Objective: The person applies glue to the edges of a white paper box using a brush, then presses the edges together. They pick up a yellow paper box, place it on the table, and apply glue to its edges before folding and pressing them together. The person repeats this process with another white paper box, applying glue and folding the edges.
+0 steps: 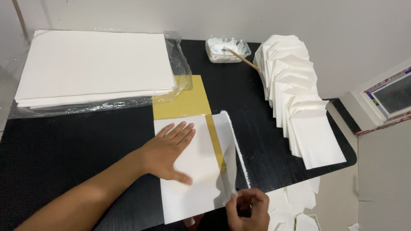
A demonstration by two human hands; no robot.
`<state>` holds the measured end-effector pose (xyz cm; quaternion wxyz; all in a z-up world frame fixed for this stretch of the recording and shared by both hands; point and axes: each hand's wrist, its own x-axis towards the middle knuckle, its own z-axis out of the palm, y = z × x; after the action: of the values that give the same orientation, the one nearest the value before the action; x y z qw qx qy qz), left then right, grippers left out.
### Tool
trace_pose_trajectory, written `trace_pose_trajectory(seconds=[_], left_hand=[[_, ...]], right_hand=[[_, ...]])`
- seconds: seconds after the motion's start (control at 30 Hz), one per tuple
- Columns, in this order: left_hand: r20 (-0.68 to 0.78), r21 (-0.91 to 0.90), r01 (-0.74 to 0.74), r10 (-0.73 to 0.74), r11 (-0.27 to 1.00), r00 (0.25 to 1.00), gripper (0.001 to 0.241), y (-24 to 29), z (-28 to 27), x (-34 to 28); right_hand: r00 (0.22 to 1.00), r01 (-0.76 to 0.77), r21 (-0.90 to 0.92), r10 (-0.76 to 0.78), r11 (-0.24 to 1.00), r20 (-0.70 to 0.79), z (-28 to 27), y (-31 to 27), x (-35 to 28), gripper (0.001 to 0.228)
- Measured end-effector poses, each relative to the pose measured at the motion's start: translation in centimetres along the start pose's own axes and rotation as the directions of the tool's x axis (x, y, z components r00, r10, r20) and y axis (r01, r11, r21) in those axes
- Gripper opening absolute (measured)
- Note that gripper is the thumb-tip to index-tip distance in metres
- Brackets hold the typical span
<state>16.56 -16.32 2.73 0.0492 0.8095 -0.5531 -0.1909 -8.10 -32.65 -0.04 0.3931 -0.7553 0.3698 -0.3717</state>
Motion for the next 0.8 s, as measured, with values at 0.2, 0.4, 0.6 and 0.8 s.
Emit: trace_pose_trajectory(seconds=[0.2, 0.4, 0.6, 0.8], left_hand=[[0.003, -0.042, 0.039, -0.039, 0.998, 0.999, 0.132, 0.4, -0.2, -0.1], [-0.093, -0.052, 0.005, -0.01, 0.999, 0.996, 0.128, -0.2, 0.3, 0.3], [-0.113, -0.064, -0.008, 0.001, 0.998, 0.994, 0.127, -0.5, 0.4, 0.5], [-0.188, -0.1, -0.057, 0.038, 0.993, 0.981, 0.121, -0.6, 0.5, 0.4]], right_hand=[[0.873, -0.243, 0.108, 0.169, 0.964, 0.459, -0.8, -0.1, 6.5, 0.047], [0.768, -0.259, -0.218, 0.338, 0.941, 0.544, 1.5, -5.6, 12.1, 0.063], [0.674, 0.033, -0.393, 0.27, 0.919, 0.687, 4.4, -6.9, 15.8, 0.039], [0.6, 0.061, -0.429, 0.31, 0.901, 0.738, 5.9, -7.9, 15.9, 0.025]])
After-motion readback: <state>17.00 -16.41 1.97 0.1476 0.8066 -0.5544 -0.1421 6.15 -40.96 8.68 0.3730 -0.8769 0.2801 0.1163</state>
